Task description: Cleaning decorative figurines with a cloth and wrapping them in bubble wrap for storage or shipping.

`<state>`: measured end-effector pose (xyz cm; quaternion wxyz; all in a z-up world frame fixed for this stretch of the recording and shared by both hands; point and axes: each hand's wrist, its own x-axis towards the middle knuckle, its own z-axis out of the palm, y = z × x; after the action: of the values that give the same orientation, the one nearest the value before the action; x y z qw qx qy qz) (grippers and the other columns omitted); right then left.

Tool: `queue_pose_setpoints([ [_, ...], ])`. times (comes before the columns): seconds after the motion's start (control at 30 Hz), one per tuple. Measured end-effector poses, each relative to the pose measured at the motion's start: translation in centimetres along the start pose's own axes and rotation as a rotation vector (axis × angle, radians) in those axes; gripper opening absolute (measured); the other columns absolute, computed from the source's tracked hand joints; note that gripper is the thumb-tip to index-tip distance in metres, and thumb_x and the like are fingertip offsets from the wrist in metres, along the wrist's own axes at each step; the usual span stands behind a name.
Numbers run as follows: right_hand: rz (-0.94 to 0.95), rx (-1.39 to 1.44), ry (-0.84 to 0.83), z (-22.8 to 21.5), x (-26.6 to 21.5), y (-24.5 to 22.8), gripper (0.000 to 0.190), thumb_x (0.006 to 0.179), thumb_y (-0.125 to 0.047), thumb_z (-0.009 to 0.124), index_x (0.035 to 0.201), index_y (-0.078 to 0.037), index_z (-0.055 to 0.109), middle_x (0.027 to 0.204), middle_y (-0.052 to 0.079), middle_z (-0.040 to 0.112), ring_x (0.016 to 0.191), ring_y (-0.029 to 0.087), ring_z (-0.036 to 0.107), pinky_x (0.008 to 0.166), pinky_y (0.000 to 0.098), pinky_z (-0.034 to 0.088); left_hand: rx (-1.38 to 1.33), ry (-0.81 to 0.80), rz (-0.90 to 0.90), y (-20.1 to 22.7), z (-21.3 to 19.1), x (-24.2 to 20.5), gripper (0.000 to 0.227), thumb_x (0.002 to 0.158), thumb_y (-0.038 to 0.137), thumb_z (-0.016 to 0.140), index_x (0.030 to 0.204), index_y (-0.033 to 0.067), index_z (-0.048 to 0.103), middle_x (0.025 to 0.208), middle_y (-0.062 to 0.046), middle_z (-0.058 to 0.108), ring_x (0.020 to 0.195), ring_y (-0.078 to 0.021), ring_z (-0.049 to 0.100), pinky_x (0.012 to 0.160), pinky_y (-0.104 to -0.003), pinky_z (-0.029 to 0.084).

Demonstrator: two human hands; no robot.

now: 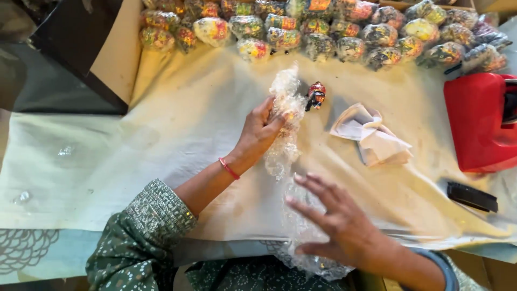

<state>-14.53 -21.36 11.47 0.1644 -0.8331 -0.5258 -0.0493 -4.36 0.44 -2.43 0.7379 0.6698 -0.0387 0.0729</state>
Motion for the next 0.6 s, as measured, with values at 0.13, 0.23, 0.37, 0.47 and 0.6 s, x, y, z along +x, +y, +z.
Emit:
queue_pose_setpoints([
  [0.13,0.074,0.123,-0.126,1.6,-1.6,-0.4,0.068,0.073,-0.029,0.078,0.135,-0.009,0.061,0.147,0.018,0.052,0.124,0.038,0.055,0.098,0.045,0.047,-0.19,-0.042,-0.048,-1.8,-0.2,0.1,0.024,0.104,0.012,0.063,0.124,-0.002,0.061,0.102,-0.001,0.068,0.09,-0.0036,0.058,0.074,-0.024,0.052],
  [0.23,0.182,0.306,-0.145,2.5,-3.2,0.7,0.047,0.076,-0.006,0.076,0.121,-0.003,0.066,0.137,0.015,0.059,0.113,0.034,0.061,0.093,0.0416,0.052,-0.251,-0.025,-0.067,-3.8,-0.6,0.5,0.015,0.11,0.012,0.062,0.115,-0.0017,0.061,0.094,0.0,0.061,0.083,-0.0043,0.054,0.069,-0.024,0.05],
  [0.37,0.232,0.464,-0.124,2.4,-6.2,2.2,0.031,0.078,0.004,0.073,0.109,0.0,0.067,0.115,0.01,0.068,0.101,0.031,0.066,0.085,0.0382,0.055,-0.389,0.053,-0.13,-1.7,-1.2,1.1,0.014,0.107,0.014,0.055,0.112,0.0032,0.063,0.098,-0.002,0.072,0.081,-0.0068,0.067,0.07,-0.027,0.061],
  [0.47,0.334,0.386,-0.166,0.3,-11.7,3.6,0.028,0.077,0.001,0.074,0.104,-0.002,0.068,0.108,0.009,0.07,0.1,0.027,0.07,0.083,0.035,0.058,-0.422,0.082,-0.163,0.1,-2.5,1.5,0.02,0.107,0.018,0.051,0.117,0.0066,0.064,0.102,-0.009,0.077,0.076,-0.0104,0.068,0.067,-0.028,0.06],
  [0.6,0.58,0.274,-0.274,-2.5,-26.5,9.3,0.026,0.074,-0.007,0.078,0.099,-0.007,0.072,0.104,0.005,0.073,0.1,0.022,0.074,0.082,0.033,0.06,-0.499,0.075,-0.211,0.1,-2.8,1.7,0.024,0.106,0.02,0.053,0.122,0.008,0.064,0.104,-0.012,0.077,0.079,-0.0117,0.07,0.07,-0.03,0.061],
])
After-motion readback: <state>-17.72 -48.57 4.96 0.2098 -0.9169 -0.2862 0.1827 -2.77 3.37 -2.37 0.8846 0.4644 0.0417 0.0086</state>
